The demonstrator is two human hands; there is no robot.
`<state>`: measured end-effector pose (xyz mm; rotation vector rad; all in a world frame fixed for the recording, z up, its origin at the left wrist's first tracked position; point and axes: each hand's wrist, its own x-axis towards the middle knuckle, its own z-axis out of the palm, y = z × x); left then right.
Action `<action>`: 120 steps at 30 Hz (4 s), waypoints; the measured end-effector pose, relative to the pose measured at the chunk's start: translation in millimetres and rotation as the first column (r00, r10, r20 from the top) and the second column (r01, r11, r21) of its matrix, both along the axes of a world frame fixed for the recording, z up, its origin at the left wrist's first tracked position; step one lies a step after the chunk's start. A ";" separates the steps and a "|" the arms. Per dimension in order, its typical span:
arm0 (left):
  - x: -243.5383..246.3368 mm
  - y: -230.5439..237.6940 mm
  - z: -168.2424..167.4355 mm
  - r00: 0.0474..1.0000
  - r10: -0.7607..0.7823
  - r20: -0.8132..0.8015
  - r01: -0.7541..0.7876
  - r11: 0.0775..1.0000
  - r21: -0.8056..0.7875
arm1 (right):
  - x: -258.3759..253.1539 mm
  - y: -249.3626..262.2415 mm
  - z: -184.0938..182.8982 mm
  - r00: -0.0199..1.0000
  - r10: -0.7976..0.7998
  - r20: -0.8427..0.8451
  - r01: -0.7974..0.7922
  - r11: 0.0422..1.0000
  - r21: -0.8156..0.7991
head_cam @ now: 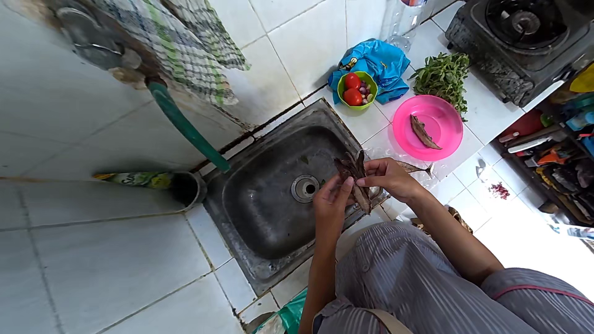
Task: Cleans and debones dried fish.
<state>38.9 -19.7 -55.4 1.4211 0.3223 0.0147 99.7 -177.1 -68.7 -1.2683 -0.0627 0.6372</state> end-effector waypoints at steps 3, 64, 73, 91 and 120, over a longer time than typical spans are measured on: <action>-0.1 0.0 0.9 1.000 -0.005 0.019 0.005 1.000 0.021 | -0.4 -0.6 2.9 0.999 0.025 0.025 -0.025 1.000 -0.014; -5.5 10.3 2.2 0.996 -0.074 0.057 0.061 0.977 0.203 | 4.2 0.7 3.7 0.995 0.030 -0.093 -0.029 1.000 0.006; -2.9 7.3 2.0 0.999 -0.048 -0.001 0.047 0.990 0.133 | 2.2 0.5 7.0 0.993 -0.044 -0.107 0.047 0.999 0.017; -4.7 8.7 -1.9 0.995 0.049 0.083 -0.074 0.940 0.334 | -2.6 8.0 6.0 0.992 -0.065 -0.109 0.061 0.997 -0.039; -124.1 47.7 -3.0 0.572 0.815 0.091 -0.820 0.571 0.041 | -4.1 90.7 -31.6 0.852 0.483 0.202 -0.350 0.812 -0.467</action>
